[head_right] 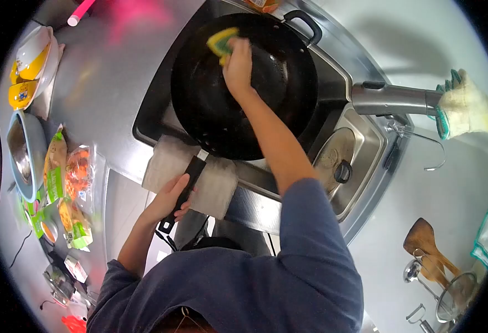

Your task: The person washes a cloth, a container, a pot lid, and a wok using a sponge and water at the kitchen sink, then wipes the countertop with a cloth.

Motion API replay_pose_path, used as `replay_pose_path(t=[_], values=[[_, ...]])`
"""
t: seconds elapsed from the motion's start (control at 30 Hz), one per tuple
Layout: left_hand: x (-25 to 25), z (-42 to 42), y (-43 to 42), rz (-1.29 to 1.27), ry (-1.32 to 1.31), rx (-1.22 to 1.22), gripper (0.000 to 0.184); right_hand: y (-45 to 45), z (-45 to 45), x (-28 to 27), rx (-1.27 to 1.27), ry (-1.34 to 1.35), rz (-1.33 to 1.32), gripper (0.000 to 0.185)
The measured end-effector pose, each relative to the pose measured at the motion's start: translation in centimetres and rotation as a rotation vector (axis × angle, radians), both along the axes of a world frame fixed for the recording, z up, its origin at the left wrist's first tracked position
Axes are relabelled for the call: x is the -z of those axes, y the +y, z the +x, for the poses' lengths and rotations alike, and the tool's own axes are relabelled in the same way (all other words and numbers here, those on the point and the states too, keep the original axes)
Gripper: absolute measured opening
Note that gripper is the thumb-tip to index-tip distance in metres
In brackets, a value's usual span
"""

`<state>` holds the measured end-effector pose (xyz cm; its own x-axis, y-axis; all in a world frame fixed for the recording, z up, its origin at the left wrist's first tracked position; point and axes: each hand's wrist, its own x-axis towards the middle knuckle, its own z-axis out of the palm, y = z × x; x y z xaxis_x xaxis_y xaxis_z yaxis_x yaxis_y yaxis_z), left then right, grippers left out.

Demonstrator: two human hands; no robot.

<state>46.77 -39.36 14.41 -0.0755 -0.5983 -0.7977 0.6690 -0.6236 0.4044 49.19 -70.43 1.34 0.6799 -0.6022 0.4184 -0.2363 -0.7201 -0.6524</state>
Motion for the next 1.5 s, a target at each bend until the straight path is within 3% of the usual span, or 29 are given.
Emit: replay_pose_path(t=[0.03,0.1,0.23,0.3,0.37,0.47,0.5,0.57,0.6,0.7,0.77,0.8,0.9,1.0,1.07,1.1,1.17,1.23,1.3,1.4,1.43,1.5], values=[[0.0,0.0,0.1,-0.005,-0.01,0.018,0.043,0.0,1.6,0.0,0.217,-0.159,0.066,0.038],[0.3,0.3,0.1,0.013,-0.029,0.029,0.043,2.5,3.8,0.2,0.095,-0.307,0.224,0.038],[0.1,0.8,-0.1,0.013,-0.059,0.048,0.043,8.1,-4.3,-1.6,-0.659,-0.075,0.42,0.045],[0.0,0.7,0.5,0.005,-0.042,0.031,0.043,6.3,-10.8,-2.7,-0.923,0.293,0.46,0.044],[0.2,0.6,-0.2,-0.037,-0.014,0.027,0.043,1.8,-14.8,-5.0,-1.077,0.69,0.324,0.039],[0.3,1.0,-0.7,-0.011,-0.019,0.065,0.041,-8.0,-15.4,-5.1,-1.06,0.956,-0.363,0.031],[0.3,0.9,-1.0,-0.022,-0.022,0.071,0.041,-11.0,-14.3,-4.6,-1.045,0.969,-0.629,0.03],[0.6,0.7,-1.4,-0.026,-0.068,0.119,0.04,-14.8,-10.4,-5.9,-0.973,0.879,-0.916,0.03],[0.5,0.9,-1.7,-0.03,-0.067,0.124,0.04,-15.2,-8.1,-6.7,-0.908,0.73,-1.063,0.03],[0.2,1.1,-2.1,0.062,-0.009,0.136,0.04,-13.7,-3.1,-7.7,-0.822,0.506,-1.317,0.033],[0.4,0.7,-1.6,0.048,-0.002,0.101,0.039,-14.4,-5.1,-6.6,-0.706,0.522,-1.053,0.036],[0.3,0.5,-1.3,0.066,0.012,0.115,0.039,-14.7,-7.4,-6.0,-0.585,0.504,-1.046,0.037],[0.1,0.3,-1.2,0.118,0.118,0.075,0.039,-11.1,-17.1,-3.7,-0.287,0.789,-0.743,0.047],[0.7,0.4,-1.4,0.078,0.355,-0.014,0.042,-1.6,-22.0,-4.3,-0.394,0.975,-0.201,0.037],[2.0,-0.3,-1.1,0.055,0.454,-0.041,0.043,4.7,-19.6,-4.7,-0.455,0.688,0.271,0.031],[2.3,-0.5,-0.9,0.033,0.553,-0.058,0.043,6.9,-17.1,-3.7,-0.417,0.47,0.259,0.033],[2.4,-0.6,-1.0,0.037,0.525,-0.038,0.044,8.9,-11.3,-2.9,-0.232,0.225,0.489,0.031],[2.4,-0.6,-1.2,0.047,0.501,-0.021,0.045,9.5,-10.1,-3.2,-0.223,0.19,0.615,0.028],[2.1,-0.4,-1.1,0.076,0.413,-0.01,0.045,8.7,-14.3,-5.1,-0.446,0.394,0.527,0.028],[2.1,-0.8,-0.9,0.044,0.448,-0.037,0.046,3.9,-21.6,-7.0,-0.574,0.847,0.306,0.031],[2.3,-0.8,-1.0,0.025,0.456,-0.046,0.046,1.4,-22.8,-6.7,-0.575,0.991,0.148,0.033],[2.4,-0.7,-1.1,0.009,0.479,-0.034,0.046,-3.3,-22.8,-3.6,-0.238,1.034,-0.096,0.035]])
